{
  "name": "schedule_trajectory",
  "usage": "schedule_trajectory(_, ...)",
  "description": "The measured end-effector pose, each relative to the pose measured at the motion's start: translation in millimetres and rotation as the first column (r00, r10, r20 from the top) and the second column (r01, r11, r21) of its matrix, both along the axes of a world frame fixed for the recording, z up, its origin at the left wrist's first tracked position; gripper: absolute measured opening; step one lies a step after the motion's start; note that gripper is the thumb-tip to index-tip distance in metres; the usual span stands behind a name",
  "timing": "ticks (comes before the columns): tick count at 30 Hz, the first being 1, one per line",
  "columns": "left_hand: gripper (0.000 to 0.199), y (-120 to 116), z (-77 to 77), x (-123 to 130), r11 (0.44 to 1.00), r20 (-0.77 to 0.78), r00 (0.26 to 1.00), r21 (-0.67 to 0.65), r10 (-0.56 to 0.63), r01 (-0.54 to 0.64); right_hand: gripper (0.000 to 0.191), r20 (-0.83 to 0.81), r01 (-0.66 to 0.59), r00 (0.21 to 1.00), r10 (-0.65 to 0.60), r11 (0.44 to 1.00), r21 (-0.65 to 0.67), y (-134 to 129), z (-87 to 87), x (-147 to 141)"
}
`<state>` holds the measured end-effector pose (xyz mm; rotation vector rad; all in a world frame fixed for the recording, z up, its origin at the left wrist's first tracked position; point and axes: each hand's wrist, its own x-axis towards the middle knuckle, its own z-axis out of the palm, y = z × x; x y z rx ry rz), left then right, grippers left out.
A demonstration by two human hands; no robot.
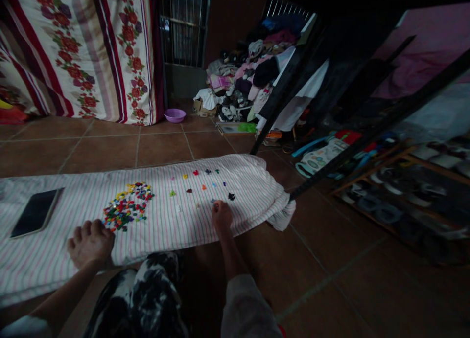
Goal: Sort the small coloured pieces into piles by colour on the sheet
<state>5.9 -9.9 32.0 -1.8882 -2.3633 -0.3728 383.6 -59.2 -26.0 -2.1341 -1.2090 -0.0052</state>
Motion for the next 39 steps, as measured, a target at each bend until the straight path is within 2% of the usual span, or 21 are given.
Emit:
schedule_trajectory(11,0.036,-1,-2.2,0,0.998,-0.019,1.000,0.056,-0.018,0.019,0.025,-0.058,0.037,0.998,-0.039,0.998,-0.046,4,8.3,2)
schedule_trajectory(20,0.037,0,-4.6,-1,0.999,0.025,1.000,0.039,-0.016,0.015,0.037,-0.052,0.024,0.998,-0.027,0.998,-0.066,4,1.8,8)
schedule_trajectory(27,0.037,1,-3.5,-1,0.999,0.019,1.000,0.034,0.000,0.000,0.025,-0.042,0.015,0.999,-0.021,0.992,-0.124,10,5.9,11)
schedule_trajectory(32,0.037,0,-5.5,-1,0.998,-0.001,1.000,0.066,-0.002,0.002,0.026,-0.030,0.002,1.000,-0.006,0.992,-0.124,10,7.3,11)
schedule_trajectory(39,0.036,0,-6.2,-2,0.999,0.019,1.000,0.043,-0.007,0.006,0.030,-0.027,-0.022,0.999,0.020,0.997,-0.071,10,1.9,14)
